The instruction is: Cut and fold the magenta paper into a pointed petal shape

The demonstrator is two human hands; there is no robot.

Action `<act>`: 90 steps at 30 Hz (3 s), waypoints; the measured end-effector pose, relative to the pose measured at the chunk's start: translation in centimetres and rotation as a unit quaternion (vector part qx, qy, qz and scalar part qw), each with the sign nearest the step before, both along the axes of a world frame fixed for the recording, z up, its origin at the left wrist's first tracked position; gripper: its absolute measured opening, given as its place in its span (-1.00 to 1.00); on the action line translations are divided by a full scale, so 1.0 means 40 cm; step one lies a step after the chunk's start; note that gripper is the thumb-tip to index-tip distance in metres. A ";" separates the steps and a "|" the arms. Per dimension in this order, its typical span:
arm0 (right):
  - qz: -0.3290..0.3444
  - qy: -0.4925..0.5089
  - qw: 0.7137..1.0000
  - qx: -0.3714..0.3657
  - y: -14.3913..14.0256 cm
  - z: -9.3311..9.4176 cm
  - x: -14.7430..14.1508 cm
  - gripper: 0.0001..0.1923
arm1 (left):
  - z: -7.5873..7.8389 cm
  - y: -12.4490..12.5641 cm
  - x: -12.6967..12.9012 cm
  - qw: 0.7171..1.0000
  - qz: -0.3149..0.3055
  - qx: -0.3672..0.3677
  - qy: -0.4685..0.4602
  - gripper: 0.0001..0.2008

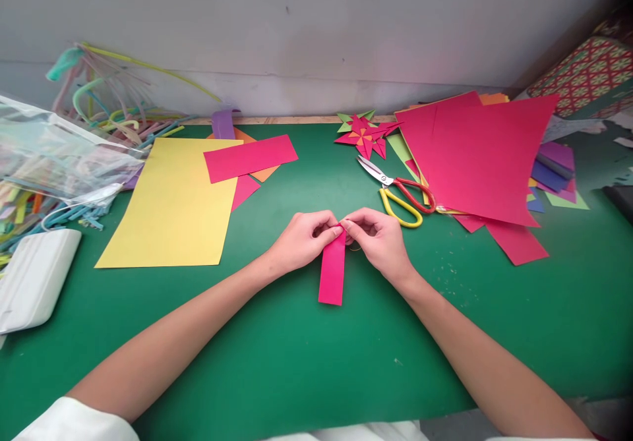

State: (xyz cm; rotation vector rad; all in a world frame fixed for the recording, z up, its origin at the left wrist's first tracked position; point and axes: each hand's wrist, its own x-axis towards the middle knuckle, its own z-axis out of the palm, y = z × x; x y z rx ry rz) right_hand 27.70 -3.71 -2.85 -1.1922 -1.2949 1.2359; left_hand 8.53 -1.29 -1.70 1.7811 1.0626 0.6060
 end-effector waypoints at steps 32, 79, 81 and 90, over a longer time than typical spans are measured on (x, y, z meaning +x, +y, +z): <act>0.006 0.047 0.999 0.007 -0.035 0.013 -0.040 -0.74 | 0.042 -0.018 0.010 0.976 0.176 0.089 -0.089 -0.75; 0.111 0.111 0.987 -0.017 -0.044 0.001 -0.052 -0.46 | 0.020 0.083 -0.051 0.934 0.280 0.009 -0.220 -0.77; 0.176 0.086 0.981 0.001 -0.040 0.005 -0.036 -0.44 | 0.028 0.076 -0.048 0.936 0.274 0.012 -0.219 -0.78; 0.226 0.071 0.972 0.002 -0.034 0.018 -0.026 -0.45 | 0.037 -0.004 0.002 0.963 0.195 -0.014 -0.187 -0.73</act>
